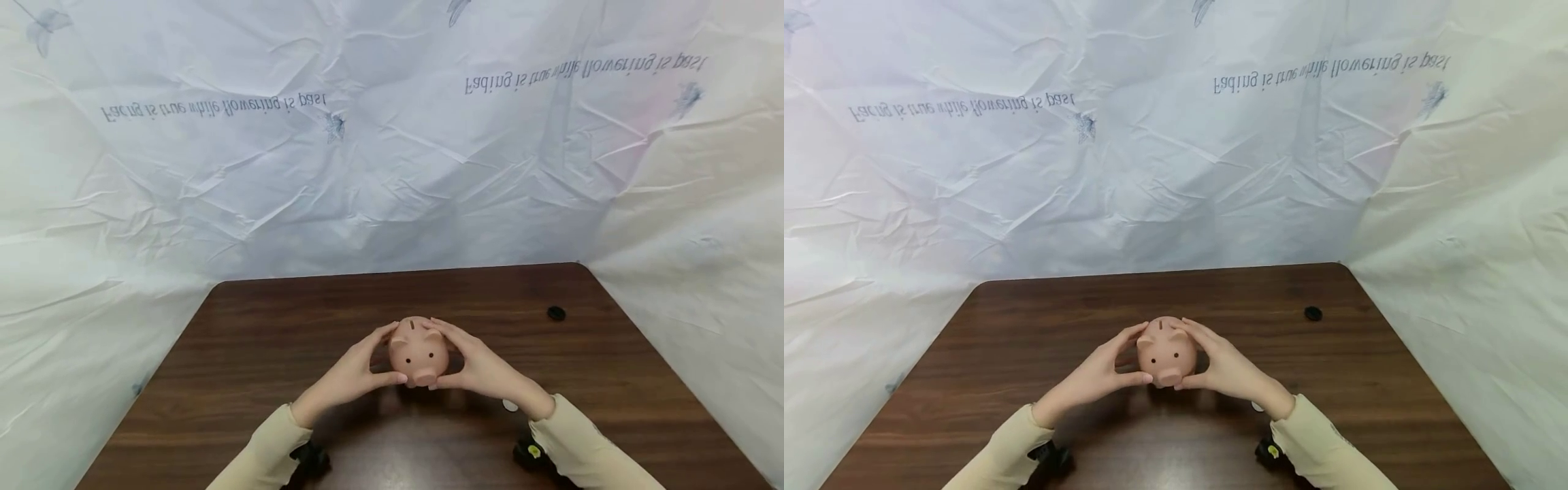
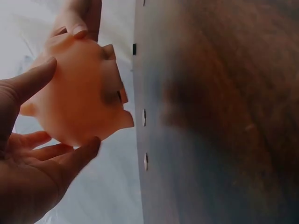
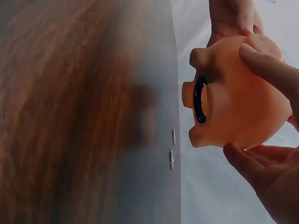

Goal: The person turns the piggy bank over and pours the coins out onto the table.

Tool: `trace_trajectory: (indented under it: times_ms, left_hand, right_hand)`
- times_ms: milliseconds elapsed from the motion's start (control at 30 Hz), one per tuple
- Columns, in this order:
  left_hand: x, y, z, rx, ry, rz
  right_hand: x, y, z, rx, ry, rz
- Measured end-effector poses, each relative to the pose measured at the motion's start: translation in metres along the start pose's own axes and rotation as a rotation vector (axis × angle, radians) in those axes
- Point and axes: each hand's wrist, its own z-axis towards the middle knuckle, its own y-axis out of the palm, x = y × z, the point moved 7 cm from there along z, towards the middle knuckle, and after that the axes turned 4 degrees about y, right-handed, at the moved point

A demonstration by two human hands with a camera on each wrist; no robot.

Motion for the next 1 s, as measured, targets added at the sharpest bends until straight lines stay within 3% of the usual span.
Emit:
trace_trajectory:
  times_ms: [233, 300, 367, 467, 567, 633, 700, 767, 833, 933, 1000]
  left_hand:
    - [-0.012, 0.001, 0.005, -0.046, -0.066, -0.101]
    - [-0.014, -0.001, 0.010, -0.030, -0.086, -0.090]
    - [-0.008, -0.010, 0.015, 0.013, -0.075, -0.103]
    - [0.029, -0.034, 0.016, 0.129, 0.074, -0.102]
    - [0.086, -0.059, 0.003, 0.216, 0.385, -0.041]
    - [0.119, -0.069, -0.010, 0.237, 0.580, 0.018]
    - [0.133, -0.073, -0.018, 0.230, 0.670, 0.049]
    - [0.125, -0.069, -0.015, 0.208, 0.617, 0.022]
    - [0.101, -0.060, -0.006, 0.177, 0.445, -0.051]
    - [0.051, -0.038, 0.003, 0.108, 0.143, -0.224]
    - [0.022, -0.026, 0.004, 0.074, 0.007, -0.292]
  right_hand:
    - [0.013, 0.004, 0.008, -0.055, 0.154, 0.177]
    - [0.014, 0.003, 0.012, -0.060, 0.185, 0.196]
    - [0.005, -0.003, 0.018, -0.027, 0.149, 0.166]
    - [-0.034, -0.026, 0.025, 0.101, -0.061, 0.012]
    - [-0.093, -0.052, 0.021, 0.283, -0.428, -0.135]
    - [-0.123, -0.061, 0.013, 0.375, -0.645, -0.195]
    - [-0.135, -0.062, 0.008, 0.402, -0.750, -0.203]
    - [-0.125, -0.057, 0.009, 0.368, -0.674, -0.186]
    - [-0.098, -0.046, 0.014, 0.303, -0.478, -0.140]
    - [-0.048, -0.023, 0.016, 0.171, -0.129, -0.027]
    - [-0.025, -0.008, 0.016, 0.110, 0.023, 0.054]
